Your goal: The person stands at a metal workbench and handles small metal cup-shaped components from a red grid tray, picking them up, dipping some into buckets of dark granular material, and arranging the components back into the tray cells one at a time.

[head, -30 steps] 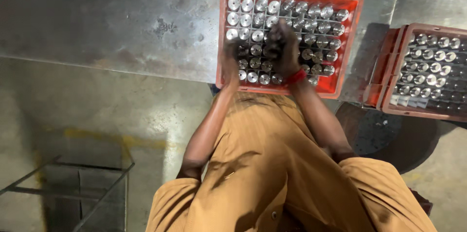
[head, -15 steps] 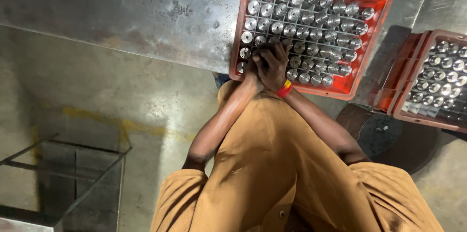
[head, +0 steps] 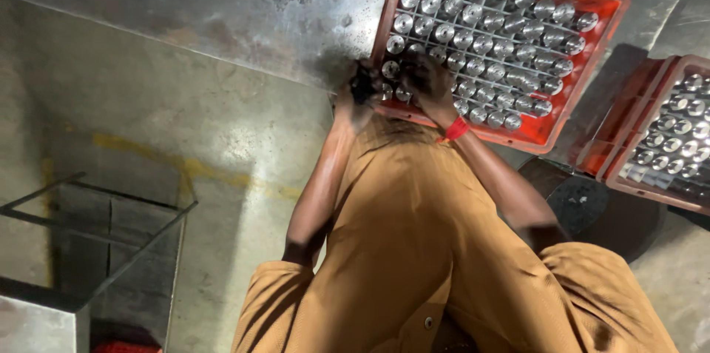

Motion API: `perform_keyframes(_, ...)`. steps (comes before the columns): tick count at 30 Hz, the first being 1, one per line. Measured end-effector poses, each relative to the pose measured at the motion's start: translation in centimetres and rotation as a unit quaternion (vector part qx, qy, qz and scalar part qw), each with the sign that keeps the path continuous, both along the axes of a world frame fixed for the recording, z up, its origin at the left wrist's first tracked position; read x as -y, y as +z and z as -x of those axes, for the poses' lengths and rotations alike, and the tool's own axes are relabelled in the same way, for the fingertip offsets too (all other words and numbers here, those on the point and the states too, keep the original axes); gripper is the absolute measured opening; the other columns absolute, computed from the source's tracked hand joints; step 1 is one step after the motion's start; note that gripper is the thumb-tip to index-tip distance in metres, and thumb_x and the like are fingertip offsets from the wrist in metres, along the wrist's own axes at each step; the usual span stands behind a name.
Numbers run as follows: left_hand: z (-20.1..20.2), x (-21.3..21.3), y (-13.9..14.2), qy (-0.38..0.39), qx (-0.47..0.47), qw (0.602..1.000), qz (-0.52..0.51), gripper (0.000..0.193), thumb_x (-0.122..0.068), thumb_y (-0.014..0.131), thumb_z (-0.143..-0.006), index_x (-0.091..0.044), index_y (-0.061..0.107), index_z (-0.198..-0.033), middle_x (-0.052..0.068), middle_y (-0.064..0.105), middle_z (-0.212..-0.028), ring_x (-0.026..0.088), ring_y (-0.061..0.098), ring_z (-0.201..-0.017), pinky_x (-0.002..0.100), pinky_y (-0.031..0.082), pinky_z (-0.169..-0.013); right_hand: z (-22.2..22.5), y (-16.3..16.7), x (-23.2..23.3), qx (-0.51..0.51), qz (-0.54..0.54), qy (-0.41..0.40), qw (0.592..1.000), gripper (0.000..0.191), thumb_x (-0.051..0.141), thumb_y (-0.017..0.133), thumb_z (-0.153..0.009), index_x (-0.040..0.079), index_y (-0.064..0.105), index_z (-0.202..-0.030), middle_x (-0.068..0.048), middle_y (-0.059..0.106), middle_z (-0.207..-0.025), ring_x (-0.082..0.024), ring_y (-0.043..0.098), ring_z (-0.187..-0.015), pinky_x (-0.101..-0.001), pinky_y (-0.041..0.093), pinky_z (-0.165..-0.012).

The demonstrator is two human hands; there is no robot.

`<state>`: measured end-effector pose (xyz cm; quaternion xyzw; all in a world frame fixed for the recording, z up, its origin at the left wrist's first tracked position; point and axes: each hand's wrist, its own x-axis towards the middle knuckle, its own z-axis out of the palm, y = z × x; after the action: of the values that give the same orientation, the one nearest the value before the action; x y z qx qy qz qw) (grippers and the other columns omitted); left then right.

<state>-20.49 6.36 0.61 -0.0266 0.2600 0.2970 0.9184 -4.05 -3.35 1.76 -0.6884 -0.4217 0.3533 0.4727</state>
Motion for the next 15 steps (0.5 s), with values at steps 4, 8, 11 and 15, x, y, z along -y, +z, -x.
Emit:
perform_keyframes(4, 1.9, -0.6, 0.1, 0.020, -0.098, 0.994, 0.032, 0.027, -0.029, 0.045, -0.105, -0.012, 0.065, -0.110, 0.006, 0.068, -0.095, 0.020, 0.063, -0.079, 0.029, 0.046, -0.059, 1.2, -1.8, 1.0, 0.194, 0.062, 0.087, 0.975, 0.031, 0.028, 0.080, -0.086, 0.004, 0.075, -0.106, -0.017, 0.074, -0.103, -0.035, 0.071, -0.090, -0.0446, 0.057, -0.080)
perform_keyframes(8, 2.8, -0.3, -0.4, 0.008, 0.001, 1.000, 0.022, 0.015, -0.026, 0.053, -0.108, -0.014, 0.062, -0.106, 0.005, 0.065, -0.091, 0.017, 0.058, -0.073, 0.026, 0.041, -0.051, 2.6, -2.8, 0.6, 0.274, -0.005, 0.139, 0.951, 0.019, 0.019, 0.076, -0.087, 0.010, 0.081, -0.103, -0.017, 0.075, -0.103, -0.040, 0.069, -0.093, -0.0493, 0.054, -0.081)
perform_keyframes(11, 3.2, -0.2, -0.8, -0.002, 0.022, 1.000, 0.020, 0.014, -0.026, 0.056, -0.108, -0.014, 0.062, -0.103, 0.004, 0.064, -0.089, 0.013, 0.053, -0.066, 0.023, 0.037, -0.047, 3.0, -2.8, -0.6, 0.361, 0.081, 0.117, 0.922, 0.019, 0.017, 0.076, -0.085, 0.007, 0.078, -0.101, -0.018, 0.074, -0.096, -0.038, 0.070, -0.092, -0.0483, 0.055, -0.082)
perform_keyframes(15, 2.7, 0.0, -0.7, -0.064, -0.131, 0.988, -0.047, 0.016, -0.025, 0.059, -0.108, -0.014, 0.065, -0.117, -0.001, 0.062, -0.085, 0.005, 0.046, -0.057, 0.020, 0.033, -0.043, 2.5, -1.7, -1.3, 0.287, 0.071, 0.078, 0.952, 0.027, 0.015, 0.074, -0.082, 0.007, 0.079, -0.108, -0.019, 0.075, -0.099, -0.037, 0.071, -0.091, -0.0461, 0.056, -0.082)
